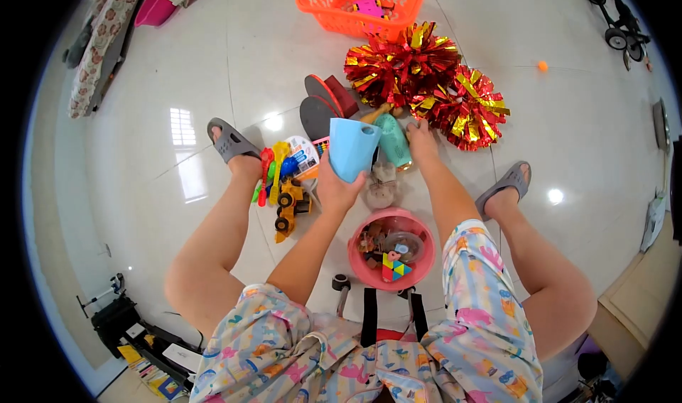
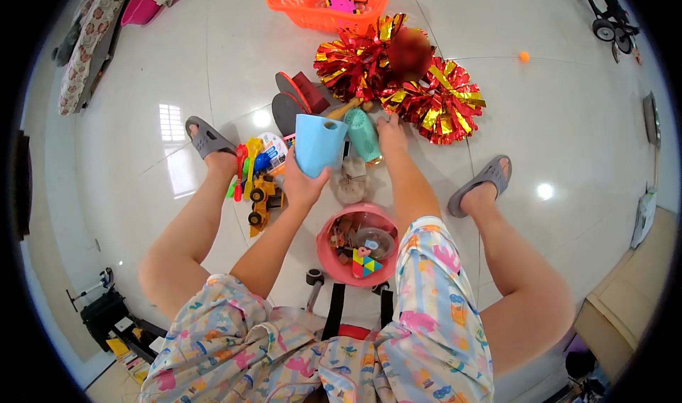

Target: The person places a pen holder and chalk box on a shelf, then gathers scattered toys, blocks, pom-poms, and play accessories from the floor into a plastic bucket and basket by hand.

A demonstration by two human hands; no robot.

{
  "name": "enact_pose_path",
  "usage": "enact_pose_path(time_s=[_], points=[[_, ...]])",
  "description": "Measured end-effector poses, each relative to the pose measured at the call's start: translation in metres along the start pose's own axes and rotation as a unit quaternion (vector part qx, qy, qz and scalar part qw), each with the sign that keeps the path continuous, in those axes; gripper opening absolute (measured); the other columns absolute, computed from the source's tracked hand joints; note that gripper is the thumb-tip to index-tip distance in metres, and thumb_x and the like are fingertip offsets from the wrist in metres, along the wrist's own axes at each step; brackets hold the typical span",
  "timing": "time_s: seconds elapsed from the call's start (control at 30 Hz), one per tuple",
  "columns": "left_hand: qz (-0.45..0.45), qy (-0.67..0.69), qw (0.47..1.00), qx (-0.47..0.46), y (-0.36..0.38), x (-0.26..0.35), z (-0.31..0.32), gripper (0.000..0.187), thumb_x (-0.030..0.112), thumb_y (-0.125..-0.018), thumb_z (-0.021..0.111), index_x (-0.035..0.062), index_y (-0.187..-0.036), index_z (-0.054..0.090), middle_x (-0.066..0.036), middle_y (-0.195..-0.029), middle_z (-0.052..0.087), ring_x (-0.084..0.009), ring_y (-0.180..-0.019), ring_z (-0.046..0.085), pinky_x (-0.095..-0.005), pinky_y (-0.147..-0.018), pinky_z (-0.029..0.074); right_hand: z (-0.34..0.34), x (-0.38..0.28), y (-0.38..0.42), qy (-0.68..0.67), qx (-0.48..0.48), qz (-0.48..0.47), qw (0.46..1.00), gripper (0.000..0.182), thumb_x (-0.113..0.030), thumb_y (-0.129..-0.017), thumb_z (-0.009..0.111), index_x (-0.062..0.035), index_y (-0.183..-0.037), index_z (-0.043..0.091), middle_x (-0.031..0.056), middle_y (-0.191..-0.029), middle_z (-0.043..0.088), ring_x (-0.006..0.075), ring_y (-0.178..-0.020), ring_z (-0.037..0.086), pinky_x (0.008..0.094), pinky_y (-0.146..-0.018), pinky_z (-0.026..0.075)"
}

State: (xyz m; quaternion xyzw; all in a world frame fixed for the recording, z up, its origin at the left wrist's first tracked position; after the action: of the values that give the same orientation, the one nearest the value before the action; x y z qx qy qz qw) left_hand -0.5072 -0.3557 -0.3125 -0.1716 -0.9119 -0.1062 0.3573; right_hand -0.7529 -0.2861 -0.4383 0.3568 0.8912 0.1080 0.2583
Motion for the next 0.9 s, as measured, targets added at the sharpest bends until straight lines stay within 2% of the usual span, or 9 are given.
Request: enact_pose_path(time_s=[0.03, 0.13, 0.33, 0.47, 0.57, 0.67, 0.7, 0.8, 0.9], points=[[-0.016, 0.021, 1.000, 0.003, -0.001, -0.001, 0.000, 0.093, 0.031, -0.063, 0.079, -0.0018, -0.136, 0.033, -0.022, -0.124, 0.050, -0.0356, -0.114, 0.052, -0.0424, -0.094, 0.044, 0.006, 0.006, -0.002, -0.004, -0.026, 0.014, 1.000, 0.044, -0.011, -0.080, 0.059, -0.0177, -0.123, 0.051, 0.0188, -0.135, 0.039, 0.0353, -0.105, 0.057, 0.0434, -0.090, 0.048], [-0.013, 0.112, 0.994, -0.013, -0.006, 0.000, 0.010, 0.090, 0.031, -0.067, 0.078, -0.0050, -0.135, 0.031, -0.023, -0.126, 0.048, -0.0322, -0.115, 0.051, -0.0405, -0.096, 0.042, 0.032, 0.038, 0.008, -0.040, 0.139, -0.011, 0.989, 0.039, -0.012, -0.075, 0.067, -0.0062, -0.112, 0.057, 0.0189, -0.106, 0.057, 0.0350, -0.091, 0.061, 0.0438, -0.077, 0.050], [0.043, 0.158, 0.972, -0.169, 0.003, 0.045, 0.050, 0.095, 0.041, -0.072, 0.076, -0.0069, -0.138, 0.028, -0.026, -0.128, 0.047, -0.0340, -0.117, 0.051, -0.0403, -0.097, 0.042, -0.074, 0.037, 0.104, -0.451, 0.151, 0.109, 0.873, 0.021, -0.019, -0.076, 0.072, -0.0006, -0.082, 0.065, 0.0020, -0.069, 0.063, 0.0136, -0.060, 0.056, 0.0292, -0.056, 0.045], [0.071, 0.144, 0.932, -0.324, 0.026, 0.048, 0.072, 0.066, 0.038, -0.085, 0.067, 0.0014, -0.135, 0.044, -0.022, -0.125, 0.052, -0.0305, -0.115, 0.052, -0.0361, -0.096, 0.042, -0.116, -0.001, 0.171, -0.463, -0.185, 0.078, 0.863, 0.025, -0.022, -0.072, 0.076, -0.0025, -0.086, 0.066, -0.0022, -0.073, 0.061, 0.0078, -0.063, 0.052, 0.0257, -0.057, 0.044], [0.112, 0.043, 0.949, -0.293, 0.035, 0.032, 0.059, 0.048, 0.030, -0.084, 0.066, 0.0032, -0.123, 0.056, -0.019, -0.113, 0.059, -0.0327, -0.110, 0.054, -0.0387, -0.093, 0.044, -0.101, -0.032, 0.197, -0.297, -0.343, 0.023, 0.891, 0.037, -0.023, -0.065, 0.081, -0.0037, -0.093, 0.065, 0.0026, -0.080, 0.065, 0.0146, -0.070, 0.058, 0.0298, -0.063, 0.048], [0.097, -0.050, 0.966, -0.236, 0.034, -0.001, 0.026, 0.043, 0.024, -0.081, 0.067, 0.0037, -0.117, 0.059, -0.018, -0.110, 0.059, -0.0334, -0.111, 0.053, -0.0407, -0.093, 0.044, -0.068, -0.015, 0.204, -0.113, -0.157, -0.013, 0.981, 0.043, -0.025, -0.062, 0.082, -0.0043, -0.096, 0.064, 0.0114, -0.092, 0.065, 0.0227, -0.078, 0.062, 0.0342, -0.066, 0.049], [0.085, -0.075, 0.972, -0.207, 0.030, -0.014, 0.012, 0.041, 0.022, -0.079, 0.067, 0.0041, -0.115, 0.060, -0.017, -0.110, 0.059, -0.0337, -0.112, 0.053, -0.0414, -0.094, 0.044, -0.064, -0.016, 0.215, -0.042, -0.009, -0.013, 0.999, 0.047, -0.023, -0.059, 0.082, -0.0054, -0.099, 0.064, 0.0180, -0.101, 0.064, 0.0341, -0.091, 0.062, 0.0411, -0.074, 0.050], [0.032, -0.183, 0.972, -0.141, 0.014, -0.048, -0.026, 0.047, 0.021, -0.076, 0.068, 0.0048, -0.119, 0.056, -0.020, -0.118, 0.055, -0.0351, -0.118, 0.048, -0.0452, -0.098, 0.040, -0.011, -0.005, 0.232, -0.010, 0.003, -0.031, 0.999, 0.030, -0.014, -0.068, 0.072, -0.0096, -0.097, 0.066, 0.0177, -0.095, 0.064, 0.0359, -0.091, 0.062, 0.0427, -0.079, 0.049], [0.023, -0.254, 0.966, 0.037, 0.016, -0.078, -0.060, 0.055, 0.022, -0.074, 0.069, 0.0039, -0.123, 0.051, -0.022, -0.124, 0.049, -0.0382, -0.121, 0.043, -0.0492, -0.100, 0.036, -0.015, 0.006, 0.229, -0.070, -0.018, 0.085, 0.994, 0.023, -0.008, -0.071, 0.064, -0.0099, -0.094, 0.068, 0.0166, -0.097, 0.064, 0.0359, -0.091, 0.061, 0.0428, -0.079, 0.049]])
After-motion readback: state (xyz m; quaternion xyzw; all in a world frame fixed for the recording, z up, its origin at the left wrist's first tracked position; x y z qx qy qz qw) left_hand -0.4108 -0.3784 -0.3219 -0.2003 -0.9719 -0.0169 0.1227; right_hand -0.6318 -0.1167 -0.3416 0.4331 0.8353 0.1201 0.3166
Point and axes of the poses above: each hand's wrist, its own y-axis away from the middle knuckle, its own z-axis out of the palm, x = y × z, the point moved 5 cm from there along -y, towards the middle knuckle
